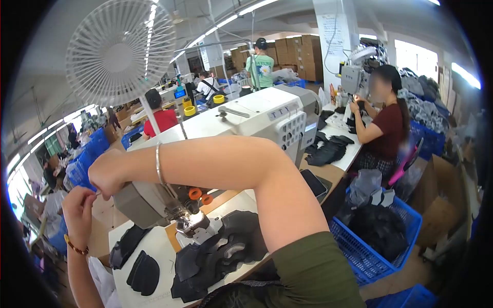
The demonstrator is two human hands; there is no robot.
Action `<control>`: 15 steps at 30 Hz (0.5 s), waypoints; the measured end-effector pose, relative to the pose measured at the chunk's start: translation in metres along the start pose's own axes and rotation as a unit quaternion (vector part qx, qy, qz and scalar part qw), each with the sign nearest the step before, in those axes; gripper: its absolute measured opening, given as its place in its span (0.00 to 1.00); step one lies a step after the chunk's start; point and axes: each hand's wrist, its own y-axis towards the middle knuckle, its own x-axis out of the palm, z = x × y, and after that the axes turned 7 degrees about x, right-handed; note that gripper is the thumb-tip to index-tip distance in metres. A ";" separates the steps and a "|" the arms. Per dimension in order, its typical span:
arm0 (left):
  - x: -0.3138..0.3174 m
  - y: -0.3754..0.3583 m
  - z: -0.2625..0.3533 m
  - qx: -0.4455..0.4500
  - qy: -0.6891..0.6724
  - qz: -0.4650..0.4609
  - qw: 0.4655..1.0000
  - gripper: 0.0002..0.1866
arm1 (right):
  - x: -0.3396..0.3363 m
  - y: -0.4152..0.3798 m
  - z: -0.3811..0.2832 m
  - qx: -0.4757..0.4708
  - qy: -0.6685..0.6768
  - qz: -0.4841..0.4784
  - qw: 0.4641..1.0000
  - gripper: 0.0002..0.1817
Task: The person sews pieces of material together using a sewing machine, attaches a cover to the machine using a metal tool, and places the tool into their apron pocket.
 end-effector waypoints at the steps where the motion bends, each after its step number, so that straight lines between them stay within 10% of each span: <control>1: -0.001 0.001 0.003 0.152 0.131 0.058 0.978 0.05 | -0.001 -0.001 0.001 0.005 0.001 0.008 1.000 0.14; 7: 0.004 -0.010 0.012 0.249 0.234 0.075 0.937 0.07 | 0.008 0.016 0.004 -0.032 0.083 -0.011 0.996 0.08; 11: 0.004 -0.021 0.004 -0.054 -0.039 0.060 0.996 0.05 | 0.008 0.012 0.000 -0.027 0.037 0.019 0.999 0.13; 15: -0.024 -0.002 0.025 -0.310 -0.295 -0.051 0.903 0.14 | 0.012 0.022 0.000 -0.053 0.009 -0.003 0.999 0.17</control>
